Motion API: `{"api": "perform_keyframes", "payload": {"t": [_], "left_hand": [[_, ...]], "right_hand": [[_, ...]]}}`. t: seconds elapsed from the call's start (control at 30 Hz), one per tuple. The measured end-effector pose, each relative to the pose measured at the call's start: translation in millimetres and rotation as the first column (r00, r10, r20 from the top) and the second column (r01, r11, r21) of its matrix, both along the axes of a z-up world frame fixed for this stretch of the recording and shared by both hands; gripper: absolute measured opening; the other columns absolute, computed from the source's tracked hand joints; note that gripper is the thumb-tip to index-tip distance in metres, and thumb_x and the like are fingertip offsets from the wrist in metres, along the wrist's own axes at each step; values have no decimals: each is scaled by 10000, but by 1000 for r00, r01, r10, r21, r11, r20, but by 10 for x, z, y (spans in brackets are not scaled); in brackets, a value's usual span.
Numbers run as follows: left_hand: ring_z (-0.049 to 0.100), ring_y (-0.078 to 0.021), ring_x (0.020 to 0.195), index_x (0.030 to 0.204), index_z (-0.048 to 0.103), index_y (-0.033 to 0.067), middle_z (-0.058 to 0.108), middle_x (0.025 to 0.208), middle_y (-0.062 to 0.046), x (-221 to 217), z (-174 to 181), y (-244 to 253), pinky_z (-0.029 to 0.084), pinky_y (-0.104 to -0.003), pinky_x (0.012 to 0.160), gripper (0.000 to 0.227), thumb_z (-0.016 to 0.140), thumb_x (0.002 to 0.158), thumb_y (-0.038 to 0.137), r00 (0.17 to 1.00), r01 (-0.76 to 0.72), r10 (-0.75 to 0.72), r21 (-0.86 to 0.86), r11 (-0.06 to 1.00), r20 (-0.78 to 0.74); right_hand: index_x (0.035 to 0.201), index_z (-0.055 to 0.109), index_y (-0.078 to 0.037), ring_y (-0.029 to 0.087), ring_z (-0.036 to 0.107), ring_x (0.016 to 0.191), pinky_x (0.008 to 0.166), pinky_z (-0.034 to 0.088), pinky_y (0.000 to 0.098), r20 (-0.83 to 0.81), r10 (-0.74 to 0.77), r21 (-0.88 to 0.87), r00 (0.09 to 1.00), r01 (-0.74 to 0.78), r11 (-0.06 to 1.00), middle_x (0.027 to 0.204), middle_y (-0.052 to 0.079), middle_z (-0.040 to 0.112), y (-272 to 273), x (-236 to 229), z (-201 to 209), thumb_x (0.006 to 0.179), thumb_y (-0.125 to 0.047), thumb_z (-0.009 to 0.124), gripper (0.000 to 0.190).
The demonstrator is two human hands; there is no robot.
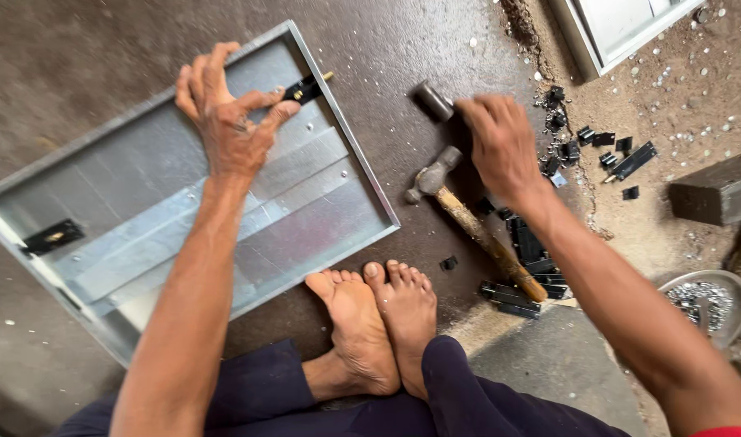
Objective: The person sits on the floor and uses a hammer to attach small black metal brackets to a rectangular metal frame. They repeatedly pick up brackets, position them on the frame, and hammer them into place.
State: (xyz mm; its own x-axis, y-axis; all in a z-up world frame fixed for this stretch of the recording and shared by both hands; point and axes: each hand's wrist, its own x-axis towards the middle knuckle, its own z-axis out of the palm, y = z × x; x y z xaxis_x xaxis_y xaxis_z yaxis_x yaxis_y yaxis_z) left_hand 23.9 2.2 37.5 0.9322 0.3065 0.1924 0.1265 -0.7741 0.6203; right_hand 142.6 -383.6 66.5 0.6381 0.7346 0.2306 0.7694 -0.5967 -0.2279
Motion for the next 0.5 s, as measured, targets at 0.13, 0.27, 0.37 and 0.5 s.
{"api": "perform_keyframes", "payload": {"t": [0.13,0.27,0.37,0.5], "left_hand": [[303,-317,1520,906,852,255,493,1598,-24,-37,-38,22,94,-552,1284,270,918,858,512,998,7,-6,32,999,-60],[302,-336,1521,962,864,263,511,1604,-28,-6,-24,32,90,-578,1280,236,929,855,463,1000,17,-17,36,999,-8],[314,-319,1514,1048,843,272,486,1563,-82,-29,57,6,182,-582,1284,241,881,885,446,997,57,-68,220,974,43],[560,-312,1084,1105,774,150,609,1243,-137,-593,373,-233,481,-507,940,289,786,1022,426,995,97,-92,271,958,-29]], "right_hand": [[1230,689,-37,240,596,988,851,498,375,-179,-38,-3,983,38,999,1147,134,684,-391,-298,50,1036,-33,634,201],[1158,692,-53,221,651,979,872,559,345,-252,-107,58,962,125,990,1100,116,708,-737,-261,-49,1053,-43,637,120],[1189,694,-49,237,673,966,836,572,342,-113,-316,95,942,327,940,1094,142,714,-869,22,-174,1059,-99,696,139],[1165,749,-90,256,656,853,729,553,382,-136,-450,60,883,460,886,1026,145,716,-880,348,-343,1039,-198,759,166]]}}
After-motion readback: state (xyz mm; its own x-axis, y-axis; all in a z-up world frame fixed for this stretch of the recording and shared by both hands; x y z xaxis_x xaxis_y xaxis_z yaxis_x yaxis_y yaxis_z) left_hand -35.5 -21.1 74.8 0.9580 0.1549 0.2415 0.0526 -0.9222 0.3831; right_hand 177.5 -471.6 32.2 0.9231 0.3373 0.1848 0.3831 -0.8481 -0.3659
